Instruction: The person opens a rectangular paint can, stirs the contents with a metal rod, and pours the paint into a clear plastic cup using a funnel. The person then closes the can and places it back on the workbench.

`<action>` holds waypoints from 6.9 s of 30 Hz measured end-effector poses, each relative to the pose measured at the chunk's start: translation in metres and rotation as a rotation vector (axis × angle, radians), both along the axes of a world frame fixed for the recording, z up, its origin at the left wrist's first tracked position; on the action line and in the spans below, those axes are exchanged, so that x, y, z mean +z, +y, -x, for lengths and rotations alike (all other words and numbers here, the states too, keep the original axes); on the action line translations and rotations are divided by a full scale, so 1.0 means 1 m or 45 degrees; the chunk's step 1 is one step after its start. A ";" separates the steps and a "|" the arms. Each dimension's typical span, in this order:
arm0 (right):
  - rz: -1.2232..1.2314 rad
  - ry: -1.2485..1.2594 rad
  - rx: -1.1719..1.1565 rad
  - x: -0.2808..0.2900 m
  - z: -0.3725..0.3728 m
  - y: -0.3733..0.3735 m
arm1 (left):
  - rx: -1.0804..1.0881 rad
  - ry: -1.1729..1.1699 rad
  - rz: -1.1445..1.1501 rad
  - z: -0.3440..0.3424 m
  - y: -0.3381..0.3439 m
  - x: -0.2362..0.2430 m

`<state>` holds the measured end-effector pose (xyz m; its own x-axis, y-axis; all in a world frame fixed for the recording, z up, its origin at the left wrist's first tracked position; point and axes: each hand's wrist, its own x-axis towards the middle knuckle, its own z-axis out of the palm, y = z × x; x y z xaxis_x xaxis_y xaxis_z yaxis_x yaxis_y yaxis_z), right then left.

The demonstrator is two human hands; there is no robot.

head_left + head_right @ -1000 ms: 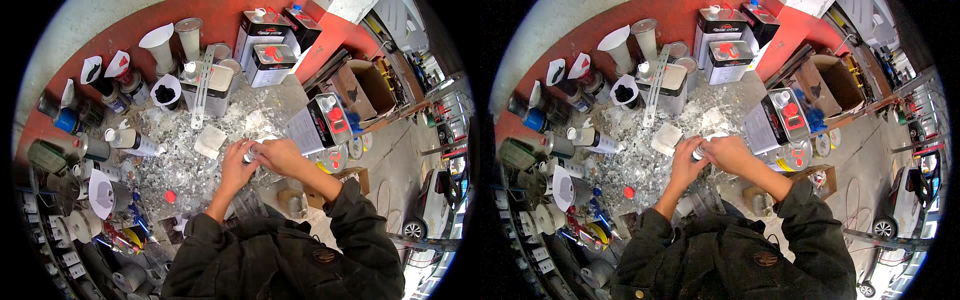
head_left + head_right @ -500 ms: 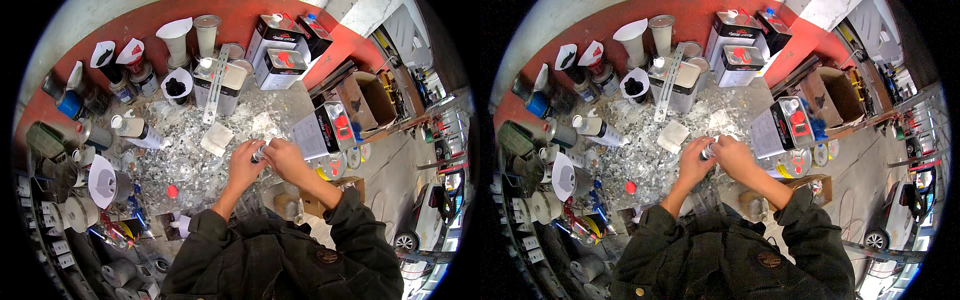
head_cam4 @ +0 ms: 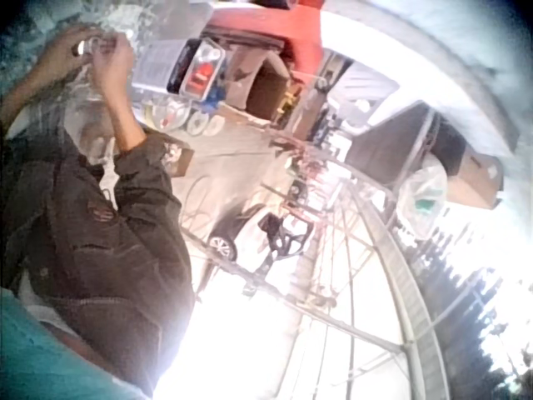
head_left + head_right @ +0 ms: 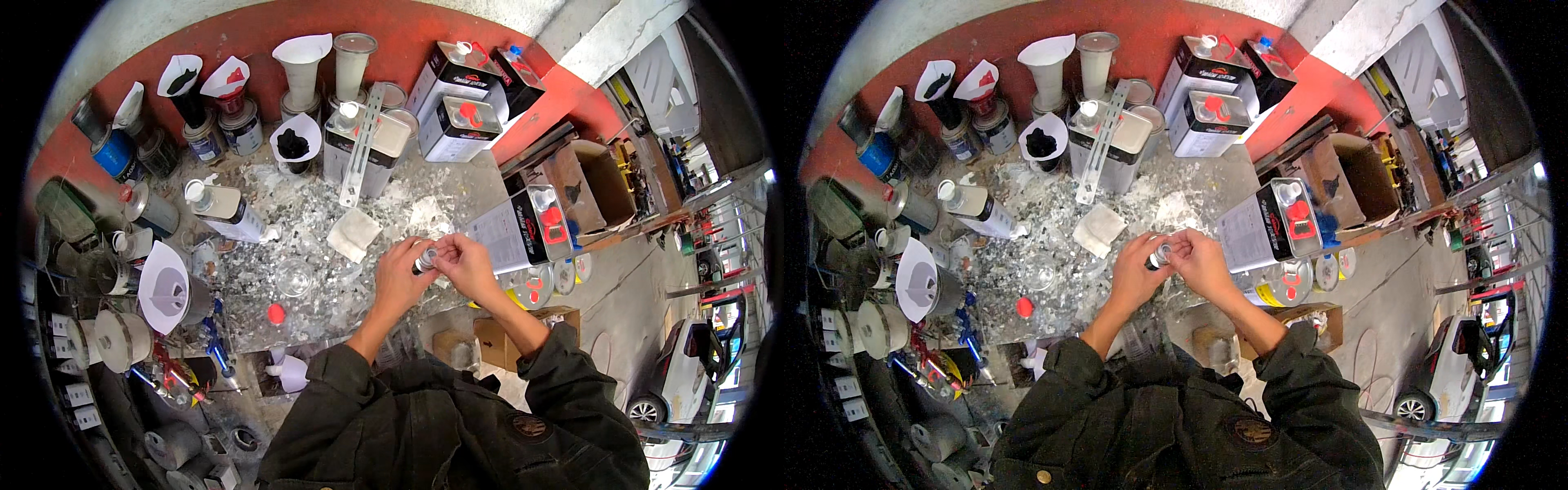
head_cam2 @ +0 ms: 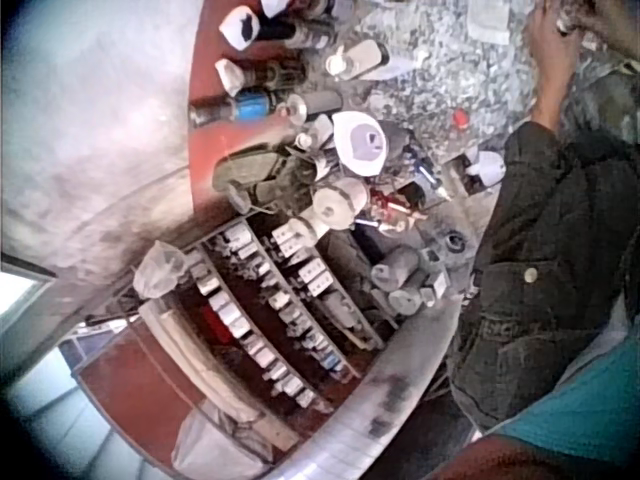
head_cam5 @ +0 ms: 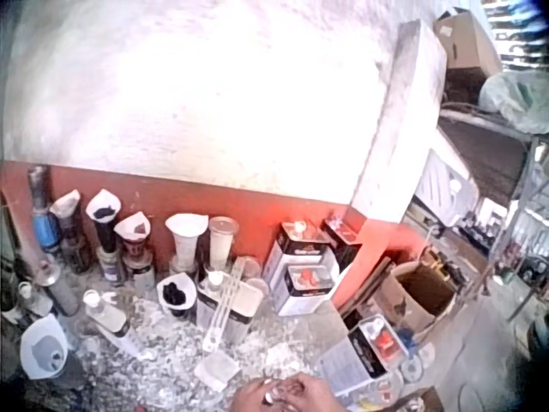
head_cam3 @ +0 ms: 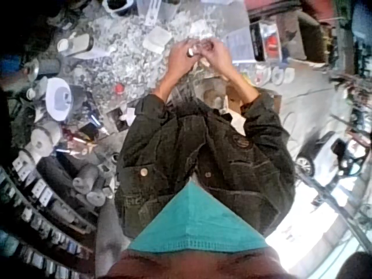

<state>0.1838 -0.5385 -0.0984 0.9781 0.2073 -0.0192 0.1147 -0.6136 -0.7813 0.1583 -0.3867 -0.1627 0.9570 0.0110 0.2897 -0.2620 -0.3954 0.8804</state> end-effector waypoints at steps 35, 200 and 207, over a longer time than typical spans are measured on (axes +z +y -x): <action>-0.284 0.710 0.054 -0.034 -0.039 -0.027 | 0.204 -0.255 0.424 -0.028 -0.078 -0.067; -0.166 -0.063 -0.695 -0.055 0.336 -0.344 | 0.354 0.247 0.492 0.100 0.002 -0.067; -0.191 -0.085 -0.916 -0.071 0.385 -0.375 | 0.223 0.353 0.418 0.129 -0.115 -0.010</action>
<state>-0.2016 -0.9132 -0.1691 0.8714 -0.4900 0.0232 -0.2256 -0.4422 -0.8681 0.0294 -0.5019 -0.1731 0.9734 0.2281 -0.0224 0.0467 -0.1015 0.9937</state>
